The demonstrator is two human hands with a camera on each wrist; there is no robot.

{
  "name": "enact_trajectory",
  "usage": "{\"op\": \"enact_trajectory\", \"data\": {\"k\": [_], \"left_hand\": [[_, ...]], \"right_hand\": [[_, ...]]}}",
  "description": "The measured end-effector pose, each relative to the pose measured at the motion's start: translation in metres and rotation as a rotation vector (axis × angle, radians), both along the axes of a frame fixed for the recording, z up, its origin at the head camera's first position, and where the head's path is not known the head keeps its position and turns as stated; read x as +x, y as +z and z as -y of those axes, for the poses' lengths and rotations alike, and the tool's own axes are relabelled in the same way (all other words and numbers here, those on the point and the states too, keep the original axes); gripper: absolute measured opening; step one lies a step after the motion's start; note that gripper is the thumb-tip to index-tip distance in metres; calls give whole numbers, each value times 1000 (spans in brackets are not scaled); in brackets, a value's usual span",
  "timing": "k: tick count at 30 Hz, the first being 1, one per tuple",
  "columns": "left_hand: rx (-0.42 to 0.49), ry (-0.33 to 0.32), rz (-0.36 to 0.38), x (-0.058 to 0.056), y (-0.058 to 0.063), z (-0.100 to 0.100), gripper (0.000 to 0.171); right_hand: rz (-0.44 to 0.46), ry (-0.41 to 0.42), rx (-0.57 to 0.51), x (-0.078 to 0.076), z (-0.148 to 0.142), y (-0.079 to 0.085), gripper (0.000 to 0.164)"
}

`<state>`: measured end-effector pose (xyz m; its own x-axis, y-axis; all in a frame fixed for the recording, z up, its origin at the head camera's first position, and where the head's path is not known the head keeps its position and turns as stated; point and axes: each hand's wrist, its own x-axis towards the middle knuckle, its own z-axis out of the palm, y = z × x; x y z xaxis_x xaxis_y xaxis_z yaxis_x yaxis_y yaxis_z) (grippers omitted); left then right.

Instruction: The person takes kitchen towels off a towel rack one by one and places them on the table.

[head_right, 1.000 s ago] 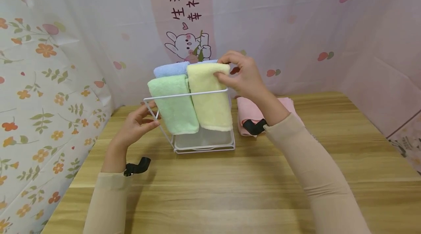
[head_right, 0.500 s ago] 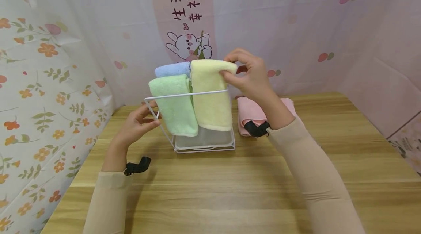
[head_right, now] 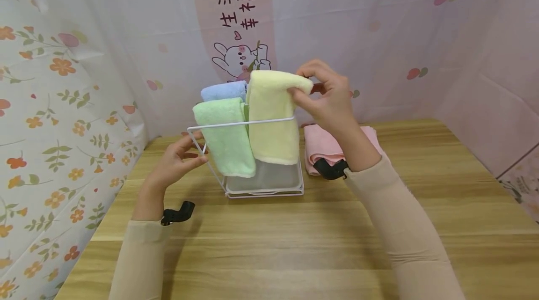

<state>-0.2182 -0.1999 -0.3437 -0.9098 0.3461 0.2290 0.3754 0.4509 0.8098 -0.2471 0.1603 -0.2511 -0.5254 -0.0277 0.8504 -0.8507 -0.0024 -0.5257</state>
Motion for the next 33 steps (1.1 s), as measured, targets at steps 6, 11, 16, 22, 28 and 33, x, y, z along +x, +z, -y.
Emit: {"op": "enact_trajectory", "data": {"k": [6, 11, 16, 22, 28, 33], "left_hand": [[1, -3, -19, 1, 1, 0, 54], [-13, 5, -31, 0, 0, 0, 54], [-13, -5, -36, 1, 1, -1, 55], [-1, -2, -33, 1, -1, -1, 56], [-4, 7, -42, 0, -2, 0, 56], [-11, 7, -43, 0, -2, -1, 55]], "right_hand": [[7, 44, -147, 4, 0, 5, 10], [-16, 44, -200, 8, -3, 8, 11], [-37, 49, -271, 12, -5, 9, 13], [-73, 68, -364, 22, -4, 11, 14], [-90, 47, -465, 34, -4, 20, 16], [-81, 21, -559, 38, -11, 24, 17]]}}
